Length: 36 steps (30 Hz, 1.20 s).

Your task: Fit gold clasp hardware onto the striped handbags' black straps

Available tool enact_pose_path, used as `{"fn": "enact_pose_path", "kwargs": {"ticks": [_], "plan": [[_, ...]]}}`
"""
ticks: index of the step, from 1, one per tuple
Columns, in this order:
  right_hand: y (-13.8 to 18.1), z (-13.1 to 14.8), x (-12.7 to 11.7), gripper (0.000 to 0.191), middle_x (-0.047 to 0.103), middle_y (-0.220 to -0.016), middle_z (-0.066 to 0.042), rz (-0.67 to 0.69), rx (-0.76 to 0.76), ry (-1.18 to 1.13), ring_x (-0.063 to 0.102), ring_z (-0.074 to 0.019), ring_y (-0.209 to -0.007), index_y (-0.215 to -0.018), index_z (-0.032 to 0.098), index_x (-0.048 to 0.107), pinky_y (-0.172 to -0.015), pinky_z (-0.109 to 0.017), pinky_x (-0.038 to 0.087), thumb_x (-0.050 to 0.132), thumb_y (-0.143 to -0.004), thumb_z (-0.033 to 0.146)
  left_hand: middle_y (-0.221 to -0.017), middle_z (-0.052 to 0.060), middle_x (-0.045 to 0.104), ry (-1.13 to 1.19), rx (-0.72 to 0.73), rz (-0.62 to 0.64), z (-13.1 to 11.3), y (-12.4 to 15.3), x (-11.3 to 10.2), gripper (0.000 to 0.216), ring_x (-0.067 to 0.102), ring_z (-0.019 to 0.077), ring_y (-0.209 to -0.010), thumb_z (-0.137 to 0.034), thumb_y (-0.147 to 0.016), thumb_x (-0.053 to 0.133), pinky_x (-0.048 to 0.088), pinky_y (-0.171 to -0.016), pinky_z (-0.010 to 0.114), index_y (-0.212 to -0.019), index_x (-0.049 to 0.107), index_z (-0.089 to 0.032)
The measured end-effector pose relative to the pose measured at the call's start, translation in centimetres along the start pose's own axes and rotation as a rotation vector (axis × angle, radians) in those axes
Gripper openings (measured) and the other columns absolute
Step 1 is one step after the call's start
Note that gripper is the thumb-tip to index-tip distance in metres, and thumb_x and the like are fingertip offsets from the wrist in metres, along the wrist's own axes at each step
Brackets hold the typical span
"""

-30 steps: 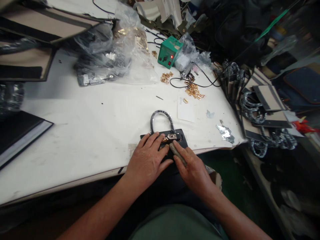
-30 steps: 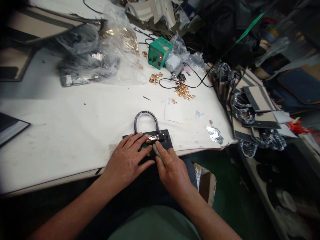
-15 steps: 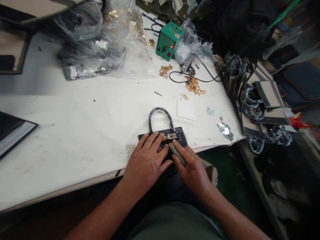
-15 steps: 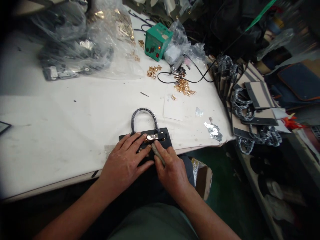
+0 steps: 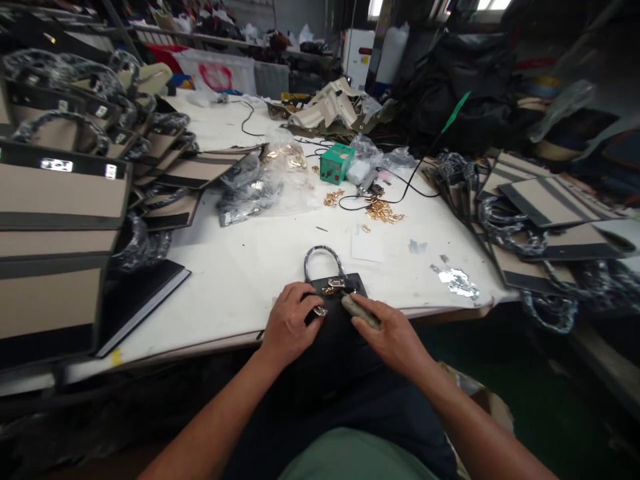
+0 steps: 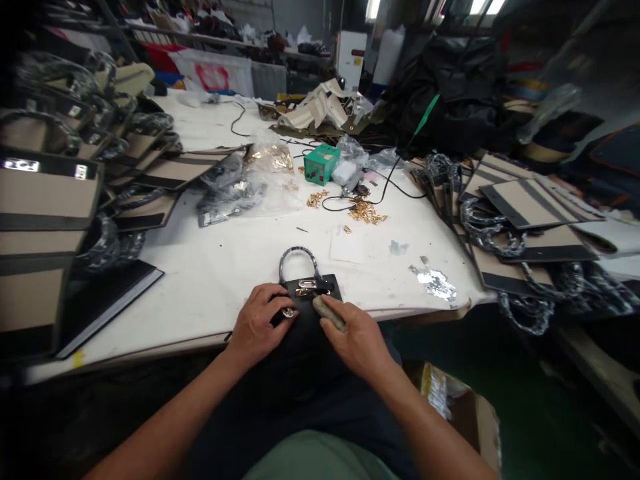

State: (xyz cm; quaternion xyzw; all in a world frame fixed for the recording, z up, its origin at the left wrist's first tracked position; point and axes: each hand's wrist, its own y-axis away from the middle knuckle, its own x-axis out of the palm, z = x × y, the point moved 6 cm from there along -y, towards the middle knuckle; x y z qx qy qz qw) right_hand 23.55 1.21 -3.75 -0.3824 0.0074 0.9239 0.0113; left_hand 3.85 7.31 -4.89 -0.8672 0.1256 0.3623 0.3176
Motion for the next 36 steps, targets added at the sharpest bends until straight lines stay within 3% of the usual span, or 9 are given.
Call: {"fn": "enact_pose_path", "kwargs": {"ticks": [7,11,14,19,23,26,30,33,36], "plan": [[-1.5,-3.5,-4.2,0.042,0.072,-0.122,-0.006,-0.166,-0.019,0.121,0.068,-0.0257,-0.11,-0.131,0.027,0.064,-0.099,-0.045,0.054,0.065,-0.09,0.034,-0.122,0.013,0.061,-0.178,-0.218,-0.177,0.8,0.1,-0.9,0.041,0.055,0.0295,-0.117,-0.026,-0.09,0.063,0.048,-0.102,0.051,-0.129,0.055,-0.019],[-3.7,-5.8,-5.8,0.044,0.071,-0.113,-0.011,-0.302,-0.034,0.35,0.066,-0.0295,-0.105,-0.132,0.022,0.064,-0.09,-0.046,0.056,0.065,-0.09,0.033,-0.125,0.014,0.062,-0.316,-0.275,-0.104,0.3,0.8,-1.0,0.049,0.055,0.0328,-0.118,-0.032,-0.086,0.068,0.048,-0.1,0.053,-0.13,0.055,-0.018],[-3.8,-4.4,-5.5,0.045,0.066,-0.121,-0.014,-0.419,-0.187,0.311,0.06,-0.0313,-0.115,-0.132,0.018,0.064,-0.099,-0.05,0.05,0.066,-0.089,0.031,-0.12,0.012,0.067,-0.343,-0.319,-0.037,0.1,0.8,-1.1,0.037,0.058,0.0317,-0.113,-0.033,-0.088,0.065,0.049,-0.096,0.052,-0.122,0.063,-0.02],[-1.0,1.2,-1.2,0.03,0.069,-0.113,-0.01,-0.237,-0.4,0.065,0.062,-0.0247,-0.106,-0.12,0.021,0.07,-0.096,-0.042,0.052,0.063,-0.091,0.023,-0.109,0.007,0.07,-0.045,-0.394,-0.134,0.6,0.1,-1.7,0.016,0.062,0.0259,-0.107,-0.03,-0.085,0.068,0.049,-0.099,0.049,-0.098,0.072,-0.023],[0.6,3.0,0.9,0.029,0.069,-0.11,-0.01,-0.19,-0.417,-0.015,0.063,-0.0242,-0.104,-0.117,0.021,0.071,-0.094,-0.041,0.053,0.065,-0.089,0.02,-0.119,0.009,0.068,0.088,-0.418,-0.22,0.0,0.5,-2.2,0.025,0.066,0.0203,-0.109,-0.037,-0.094,0.057,0.054,-0.094,0.037,-0.107,0.069,-0.02],[0.9,2.8,0.8,0.029,0.069,-0.108,-0.009,-0.212,-0.427,-0.053,0.063,-0.0243,-0.102,-0.117,0.022,0.071,-0.093,-0.041,0.054,0.065,-0.089,0.021,-0.128,0.011,0.065,0.284,-0.536,-0.331,-1.1,1.6,-2.6,0.035,0.067,0.0197,-0.109,-0.044,-0.097,0.05,0.055,-0.089,0.032,-0.113,0.067,-0.018],[1.4,3.5,-0.2,0.029,0.069,-0.108,-0.008,-0.244,-0.453,-0.113,0.064,-0.0239,-0.101,-0.119,0.023,0.07,-0.093,-0.04,0.054,0.064,-0.09,0.022,-0.112,0.007,0.071,0.833,-0.804,-0.499,-3.0,3.0,-2.0,0.041,0.069,0.0179,-0.088,-0.047,-0.081,0.071,0.054,-0.074,0.028,-0.11,0.068,-0.019],[1.8,4.8,-0.8,0.031,0.07,-0.109,-0.007,-0.268,-0.472,-0.163,0.065,-0.023,-0.102,-0.121,0.025,0.069,-0.093,-0.038,0.053,0.064,-0.091,0.024,-0.096,0.003,0.072,0.994,-0.841,-0.526,-5.2,3.0,-1.8,0.045,0.066,0.0144,-0.073,-0.042,-0.073,0.08,0.051,-0.067,0.026,-0.109,0.067,-0.018],[1.9,5.7,-1.1,0.025,0.073,-0.103,-0.005,-0.302,-0.442,-0.207,0.067,-0.0215,-0.097,-0.117,0.027,0.072,-0.091,-0.035,0.053,0.064,-0.093,0.027,-0.095,0.001,0.071,1.053,-0.824,-0.551,-7.0,2.8,-2.0,0.046,0.066,0.0136,-0.077,-0.037,-0.07,0.083,0.051,-0.073,0.026,-0.109,0.066,-0.019]]}}
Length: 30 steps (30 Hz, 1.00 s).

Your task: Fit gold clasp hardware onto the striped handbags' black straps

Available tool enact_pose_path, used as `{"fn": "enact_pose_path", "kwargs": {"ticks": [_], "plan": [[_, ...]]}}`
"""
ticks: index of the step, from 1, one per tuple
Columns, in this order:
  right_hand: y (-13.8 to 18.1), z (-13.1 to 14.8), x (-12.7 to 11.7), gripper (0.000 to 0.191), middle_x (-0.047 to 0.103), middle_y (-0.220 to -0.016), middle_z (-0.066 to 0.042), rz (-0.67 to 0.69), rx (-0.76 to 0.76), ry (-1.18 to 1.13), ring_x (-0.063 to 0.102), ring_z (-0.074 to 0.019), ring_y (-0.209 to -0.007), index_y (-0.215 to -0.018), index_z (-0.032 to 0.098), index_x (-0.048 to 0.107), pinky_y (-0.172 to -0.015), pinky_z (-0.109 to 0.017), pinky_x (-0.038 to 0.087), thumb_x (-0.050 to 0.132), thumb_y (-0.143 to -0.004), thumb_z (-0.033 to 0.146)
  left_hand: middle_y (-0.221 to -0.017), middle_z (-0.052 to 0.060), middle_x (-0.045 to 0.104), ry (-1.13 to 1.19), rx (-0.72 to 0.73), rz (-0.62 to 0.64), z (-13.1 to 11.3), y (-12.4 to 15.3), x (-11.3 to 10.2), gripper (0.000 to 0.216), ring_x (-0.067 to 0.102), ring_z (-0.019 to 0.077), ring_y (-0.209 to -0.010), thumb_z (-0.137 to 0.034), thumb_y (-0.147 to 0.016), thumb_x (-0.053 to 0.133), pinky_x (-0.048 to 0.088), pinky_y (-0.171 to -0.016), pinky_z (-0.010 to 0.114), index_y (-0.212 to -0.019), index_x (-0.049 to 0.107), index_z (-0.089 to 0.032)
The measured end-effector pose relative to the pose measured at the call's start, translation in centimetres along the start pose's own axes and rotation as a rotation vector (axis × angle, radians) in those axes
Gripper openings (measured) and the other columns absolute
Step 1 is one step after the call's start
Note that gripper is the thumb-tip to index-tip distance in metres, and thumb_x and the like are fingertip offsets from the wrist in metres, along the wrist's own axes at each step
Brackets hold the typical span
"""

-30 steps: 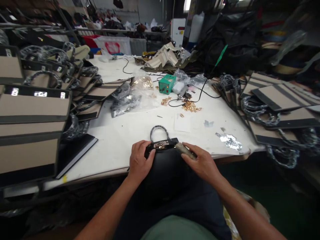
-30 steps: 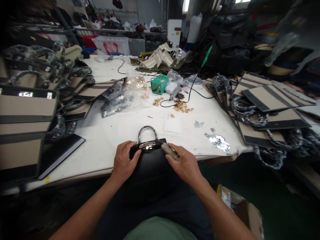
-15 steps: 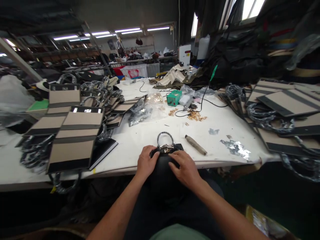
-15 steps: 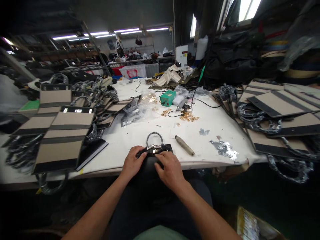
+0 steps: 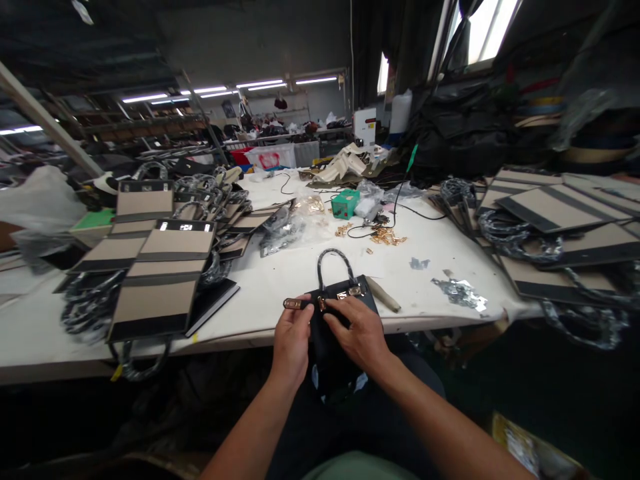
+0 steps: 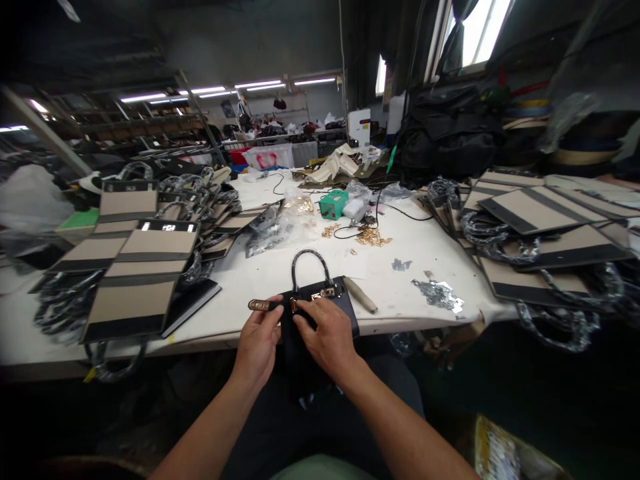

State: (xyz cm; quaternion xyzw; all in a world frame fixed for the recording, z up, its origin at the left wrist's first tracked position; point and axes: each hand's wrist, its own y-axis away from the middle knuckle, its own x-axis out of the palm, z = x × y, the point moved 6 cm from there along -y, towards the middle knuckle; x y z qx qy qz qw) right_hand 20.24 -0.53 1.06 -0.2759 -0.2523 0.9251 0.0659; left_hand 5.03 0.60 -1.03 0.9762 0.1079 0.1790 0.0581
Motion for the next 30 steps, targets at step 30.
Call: {"fn": "enact_pose_path", "kwargs": {"ticks": [30], "plan": [[-1.0,9.1,-4.2,0.036,0.069,-0.122,-0.006,-0.073,-0.031,-0.115,0.061,-0.0252,-0.117,-0.118,0.028,0.071,-0.104,-0.041,0.049,0.071,-0.083,0.021,-0.163,0.006,0.034,0.023,0.318,0.212,-7.1,9.5,3.1,0.073,0.022,0.0322,-0.153,-0.047,-0.092,0.058,0.015,-0.126,0.052,-0.157,0.031,-0.032]]}}
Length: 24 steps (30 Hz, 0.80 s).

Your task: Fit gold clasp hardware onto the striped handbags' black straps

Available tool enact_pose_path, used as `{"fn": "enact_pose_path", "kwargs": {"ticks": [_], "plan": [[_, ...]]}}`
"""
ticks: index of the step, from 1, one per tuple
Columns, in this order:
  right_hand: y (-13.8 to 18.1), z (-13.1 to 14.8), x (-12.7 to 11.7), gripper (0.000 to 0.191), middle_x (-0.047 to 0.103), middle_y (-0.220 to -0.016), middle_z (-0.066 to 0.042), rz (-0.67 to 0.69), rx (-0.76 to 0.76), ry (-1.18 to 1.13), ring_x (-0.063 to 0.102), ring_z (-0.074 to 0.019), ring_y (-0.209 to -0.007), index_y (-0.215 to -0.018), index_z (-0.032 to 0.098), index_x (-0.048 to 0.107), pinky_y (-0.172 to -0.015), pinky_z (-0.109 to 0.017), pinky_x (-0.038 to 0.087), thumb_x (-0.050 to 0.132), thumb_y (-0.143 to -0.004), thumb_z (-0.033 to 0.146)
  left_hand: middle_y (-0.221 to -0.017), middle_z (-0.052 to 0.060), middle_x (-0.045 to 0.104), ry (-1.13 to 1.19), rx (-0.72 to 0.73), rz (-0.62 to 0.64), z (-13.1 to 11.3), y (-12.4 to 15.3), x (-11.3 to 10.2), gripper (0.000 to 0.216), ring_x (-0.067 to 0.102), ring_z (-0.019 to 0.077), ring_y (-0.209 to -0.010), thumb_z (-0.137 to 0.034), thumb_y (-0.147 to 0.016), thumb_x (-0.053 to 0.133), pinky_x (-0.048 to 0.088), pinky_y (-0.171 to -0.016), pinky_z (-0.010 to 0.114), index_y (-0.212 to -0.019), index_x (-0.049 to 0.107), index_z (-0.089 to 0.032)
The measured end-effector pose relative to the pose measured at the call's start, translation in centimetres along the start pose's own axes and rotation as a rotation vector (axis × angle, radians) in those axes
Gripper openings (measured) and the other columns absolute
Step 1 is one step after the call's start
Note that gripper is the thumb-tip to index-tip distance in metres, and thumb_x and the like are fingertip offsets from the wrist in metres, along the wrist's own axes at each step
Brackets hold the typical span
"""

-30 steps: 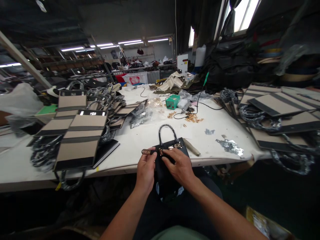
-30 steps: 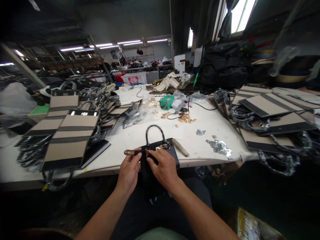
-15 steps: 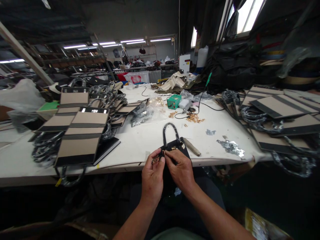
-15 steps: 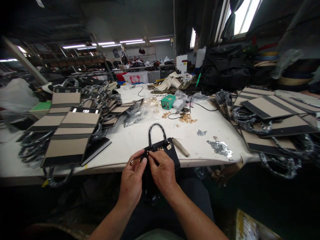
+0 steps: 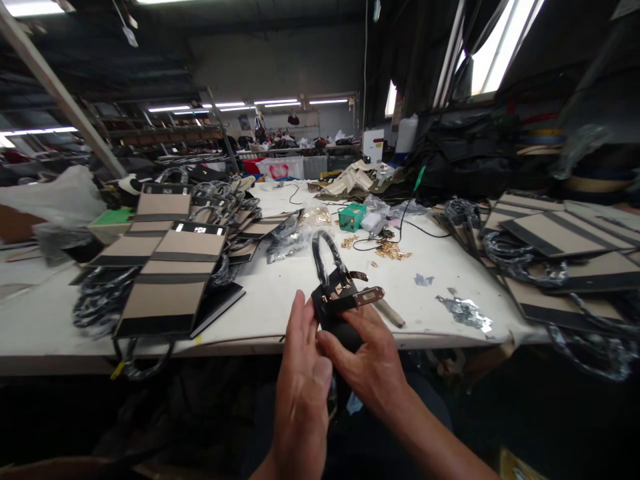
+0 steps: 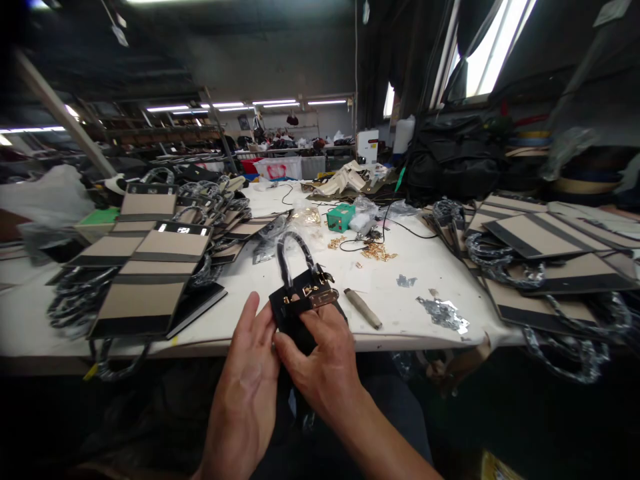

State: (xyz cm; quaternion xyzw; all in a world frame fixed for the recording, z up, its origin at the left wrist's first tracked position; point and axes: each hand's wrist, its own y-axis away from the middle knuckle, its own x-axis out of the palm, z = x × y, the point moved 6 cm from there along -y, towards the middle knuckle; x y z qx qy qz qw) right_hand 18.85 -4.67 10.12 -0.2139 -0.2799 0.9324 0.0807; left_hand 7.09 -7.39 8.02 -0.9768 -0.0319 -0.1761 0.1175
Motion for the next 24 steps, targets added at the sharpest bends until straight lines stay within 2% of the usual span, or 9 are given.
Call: {"fn": "enact_pose_path", "kwargs": {"ticks": [4,6,8,12,16,18,21,24], "plan": [[-0.6,2.8,-0.3,0.035,0.071,-0.12,-0.005,-0.01,-0.047,-0.075,0.062,-0.0238,-0.115,-0.117,0.028,0.072,-0.102,-0.038,0.05,0.068,-0.084,0.018,-0.167,0.008,0.025,-0.124,0.167,0.012,-2.1,1.5,1.1,0.09,0.014,0.0364,-0.154,-0.056,-0.086,0.064,0.014,-0.126,0.053,-0.16,0.023,-0.027],[-0.8,3.7,-0.6,0.035,0.071,-0.117,-0.006,-0.025,-0.084,-0.136,0.064,-0.0235,-0.111,-0.117,0.027,0.072,-0.099,-0.036,0.051,0.062,-0.086,0.015,-0.166,0.008,0.027,-0.149,0.205,0.005,-3.2,2.2,1.4,0.093,0.017,0.0376,-0.153,-0.06,-0.084,0.066,0.02,-0.125,0.053,-0.16,0.023,-0.027],[-1.2,4.0,-1.1,0.032,0.072,-0.113,-0.005,-0.016,-0.084,-0.204,0.065,-0.0233,-0.106,-0.113,0.026,0.073,-0.095,-0.034,0.052,0.058,-0.087,0.016,-0.163,0.008,0.034,-0.15,0.22,-0.008,-4.3,2.3,1.2,0.089,0.027,0.037,-0.151,-0.058,-0.085,0.067,0.03,-0.122,0.052,-0.159,0.026,-0.032],[-2.4,2.7,-1.5,0.027,0.073,-0.105,-0.003,0.134,0.093,-0.356,0.065,-0.024,-0.102,-0.11,0.024,0.073,-0.089,-0.032,0.052,0.054,-0.09,0.025,-0.148,0.009,0.054,-0.165,0.214,0.01,-6.1,0.5,-0.5,0.064,0.051,0.0344,-0.136,-0.042,-0.091,0.065,0.049,-0.108,0.051,-0.151,0.043,-0.036],[-3.8,1.0,-1.3,0.036,0.074,-0.094,-0.004,0.252,0.308,-0.54,0.068,-0.0245,-0.09,-0.117,0.023,0.069,-0.075,-0.031,0.054,0.045,-0.093,0.034,-0.139,0.008,0.058,-0.376,0.433,-0.205,-8.6,-2.0,-3.8,0.056,0.057,0.0283,-0.127,-0.033,-0.087,0.071,0.053,-0.102,0.04,-0.14,0.054,-0.031],[-4.8,0.8,-1.2,0.035,0.074,-0.09,-0.005,0.332,0.355,-0.641,0.068,-0.0239,-0.084,-0.114,0.021,0.07,-0.071,-0.03,0.053,0.048,-0.089,0.034,-0.137,0.008,0.058,-0.547,0.54,-0.265,-9.7,-2.5,-4.6,0.056,0.058,0.0263,-0.123,-0.032,-0.084,0.074,0.053,-0.098,0.036,-0.137,0.056,-0.029],[-6.3,0.9,-2.1,0.029,0.074,-0.086,-0.006,0.47,0.403,-0.725,0.068,-0.0217,-0.078,-0.103,0.017,0.074,-0.068,-0.028,0.052,0.059,-0.08,0.029,-0.131,0.007,0.06,-0.809,0.61,-0.207,-10.6,-2.4,-4.5,0.05,0.062,0.0241,-0.109,-0.032,-0.084,0.072,0.052,-0.095,0.037,-0.132,0.059,-0.028],[-7.1,0.5,-3.9,0.026,0.073,-0.082,-0.004,0.497,0.511,-0.624,0.065,-0.0179,-0.066,-0.096,0.017,0.075,-0.059,-0.025,0.05,0.067,-0.077,0.032,-0.127,0.006,0.063,-0.972,0.679,-0.139,-11.0,-1.9,-3.8,0.044,0.061,0.0256,-0.11,-0.032,-0.085,0.07,0.048,-0.101,0.04,-0.128,0.062,-0.028]]}}
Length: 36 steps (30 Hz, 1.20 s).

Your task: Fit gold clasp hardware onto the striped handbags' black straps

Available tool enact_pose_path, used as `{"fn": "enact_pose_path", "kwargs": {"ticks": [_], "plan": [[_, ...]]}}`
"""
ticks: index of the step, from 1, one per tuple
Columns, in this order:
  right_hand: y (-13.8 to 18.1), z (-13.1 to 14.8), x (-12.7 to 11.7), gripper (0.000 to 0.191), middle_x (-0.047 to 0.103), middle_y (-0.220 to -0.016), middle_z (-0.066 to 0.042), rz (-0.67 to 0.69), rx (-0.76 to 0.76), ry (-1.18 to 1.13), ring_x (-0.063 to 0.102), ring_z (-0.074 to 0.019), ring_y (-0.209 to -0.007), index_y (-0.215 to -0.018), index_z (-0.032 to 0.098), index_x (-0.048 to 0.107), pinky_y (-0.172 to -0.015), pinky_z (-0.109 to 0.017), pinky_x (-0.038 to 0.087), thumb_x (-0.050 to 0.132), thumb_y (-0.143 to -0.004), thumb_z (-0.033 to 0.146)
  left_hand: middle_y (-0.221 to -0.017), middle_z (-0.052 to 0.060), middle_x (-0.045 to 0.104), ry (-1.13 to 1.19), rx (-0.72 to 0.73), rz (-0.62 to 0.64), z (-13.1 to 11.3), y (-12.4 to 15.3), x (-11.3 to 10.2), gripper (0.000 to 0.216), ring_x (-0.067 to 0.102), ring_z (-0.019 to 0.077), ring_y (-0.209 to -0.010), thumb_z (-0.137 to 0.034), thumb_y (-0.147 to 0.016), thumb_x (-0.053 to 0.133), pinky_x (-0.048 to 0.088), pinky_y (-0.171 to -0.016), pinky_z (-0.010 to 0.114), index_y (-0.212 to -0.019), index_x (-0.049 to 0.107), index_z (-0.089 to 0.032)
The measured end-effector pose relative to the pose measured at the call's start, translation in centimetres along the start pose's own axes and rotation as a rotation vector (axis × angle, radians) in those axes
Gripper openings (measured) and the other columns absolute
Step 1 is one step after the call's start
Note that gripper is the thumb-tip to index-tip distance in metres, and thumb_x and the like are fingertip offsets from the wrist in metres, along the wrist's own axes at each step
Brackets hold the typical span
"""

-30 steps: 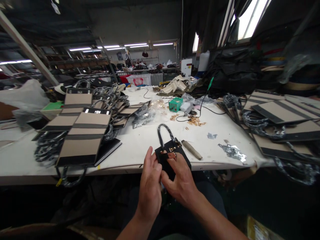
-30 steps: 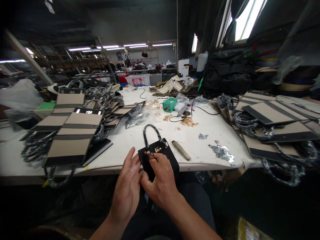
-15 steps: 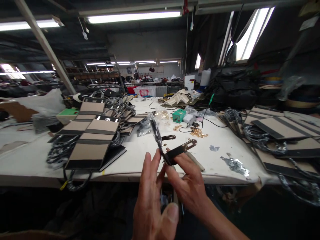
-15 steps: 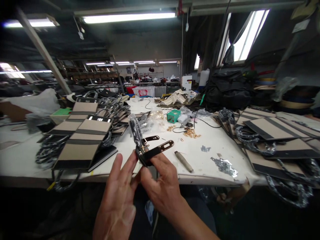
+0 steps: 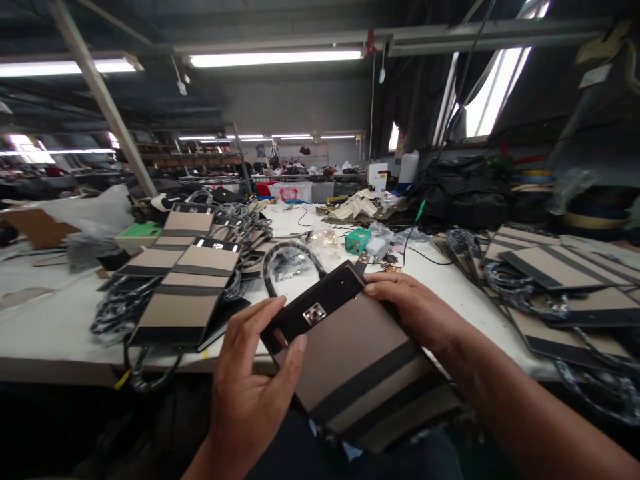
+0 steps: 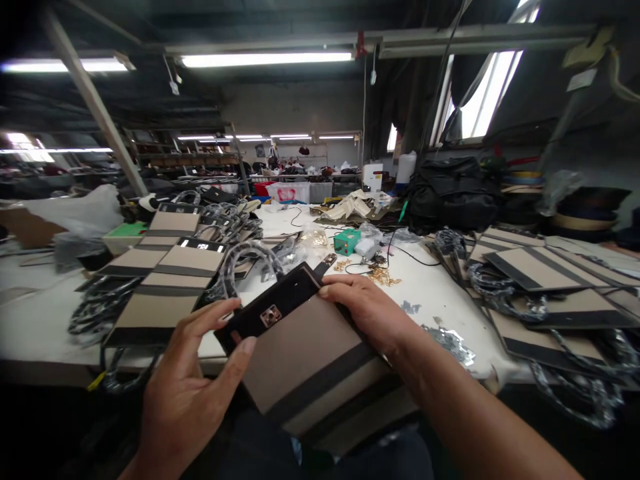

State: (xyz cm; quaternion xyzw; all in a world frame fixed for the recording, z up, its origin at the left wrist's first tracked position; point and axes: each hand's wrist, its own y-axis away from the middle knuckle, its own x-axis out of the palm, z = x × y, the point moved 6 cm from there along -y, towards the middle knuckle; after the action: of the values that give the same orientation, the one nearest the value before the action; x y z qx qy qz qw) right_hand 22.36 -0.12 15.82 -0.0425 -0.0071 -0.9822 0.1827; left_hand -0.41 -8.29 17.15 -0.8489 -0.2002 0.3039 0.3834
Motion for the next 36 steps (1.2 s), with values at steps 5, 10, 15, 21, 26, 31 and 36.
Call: {"fn": "enact_pose_path", "kwargs": {"ticks": [5,10,15,21,26,31,36], "plan": [[0.8,-0.6,-1.9,0.019,0.072,-0.079,-0.002,0.013,0.155,0.229,0.062,-0.016,-0.064,-0.084,0.019,0.074,-0.054,-0.023,0.047,0.069,-0.074,0.034,-0.116,0.006,0.071,-0.083,-0.01,0.153,1.4,0.6,1.8,0.036,0.064,0.0275,-0.106,-0.035,-0.086,0.068,0.048,-0.097,0.042,-0.121,0.067,-0.027],[-0.5,-4.4,-2.5,0.017,0.065,-0.071,0.001,0.224,0.235,0.369,0.056,-0.0151,-0.063,-0.077,0.018,0.071,-0.058,-0.024,0.044,0.062,-0.076,0.033,-0.091,0.002,0.079,-0.114,-0.013,0.631,4.0,4.4,7.3,0.022,0.067,0.0241,-0.077,-0.042,-0.087,0.064,0.047,-0.077,0.037,-0.101,0.077,-0.03],[-3.4,-10.1,-2.3,0.021,0.048,-0.059,0.004,0.406,0.174,0.557,0.044,-0.0128,-0.063,-0.056,0.018,0.058,-0.061,-0.025,0.036,0.057,-0.074,0.028,-0.085,0.002,0.078,-0.179,-0.208,0.92,7.8,9.5,11.6,0.02,0.067,0.0239,-0.076,-0.038,-0.09,0.059,0.041,-0.069,0.032,-0.095,0.077,-0.031],[-6.2,-16.6,-2.4,0.021,0.043,-0.057,0.005,0.421,0.274,0.627,0.037,-0.0125,-0.061,-0.054,0.018,0.051,-0.061,-0.024,0.033,0.053,-0.073,0.027,-0.086,0.003,0.077,-0.14,-0.395,1.002,11.8,12.7,14.0,0.021,0.071,0.0221,-0.081,-0.037,-0.091,0.057,0.039,-0.068,0.028,-0.096,0.075,-0.026],[-8.0,-18.5,-3.4,0.02,0.044,-0.056,0.005,0.417,0.324,0.657,0.037,-0.0122,-0.059,-0.056,0.019,0.054,-0.059,-0.025,0.033,0.052,-0.073,0.029,-0.09,0.004,0.078,-0.159,-0.412,1.005,13.1,12.6,15.1,0.023,0.071,0.0236,-0.084,-0.037,-0.092,0.056,0.04,-0.069,0.029,-0.098,0.075,-0.026],[-9.7,-19.5,-5.0,0.017,0.055,-0.058,0.004,0.335,0.368,0.744,0.047,-0.0132,-0.062,-0.057,0.019,0.064,-0.061,-0.024,0.035,0.057,-0.072,0.024,-0.089,0.003,0.077,-0.209,-0.372,0.998,14.1,12.0,16.3,0.021,0.07,0.0226,-0.083,-0.037,-0.093,0.057,0.04,-0.07,0.03,-0.102,0.073,-0.028],[-10.2,-20.5,-5.9,0.014,0.071,-0.074,0.001,0.195,0.395,0.781,0.061,-0.0167,-0.073,-0.076,0.021,0.077,-0.064,-0.026,0.042,0.064,-0.072,0.025,-0.091,0.007,0.074,-0.272,-0.207,0.9,14.0,11.4,16.6,0.015,0.068,0.0249,-0.087,-0.031,-0.092,0.059,0.046,-0.076,0.034,-0.098,0.071,-0.024]]}}
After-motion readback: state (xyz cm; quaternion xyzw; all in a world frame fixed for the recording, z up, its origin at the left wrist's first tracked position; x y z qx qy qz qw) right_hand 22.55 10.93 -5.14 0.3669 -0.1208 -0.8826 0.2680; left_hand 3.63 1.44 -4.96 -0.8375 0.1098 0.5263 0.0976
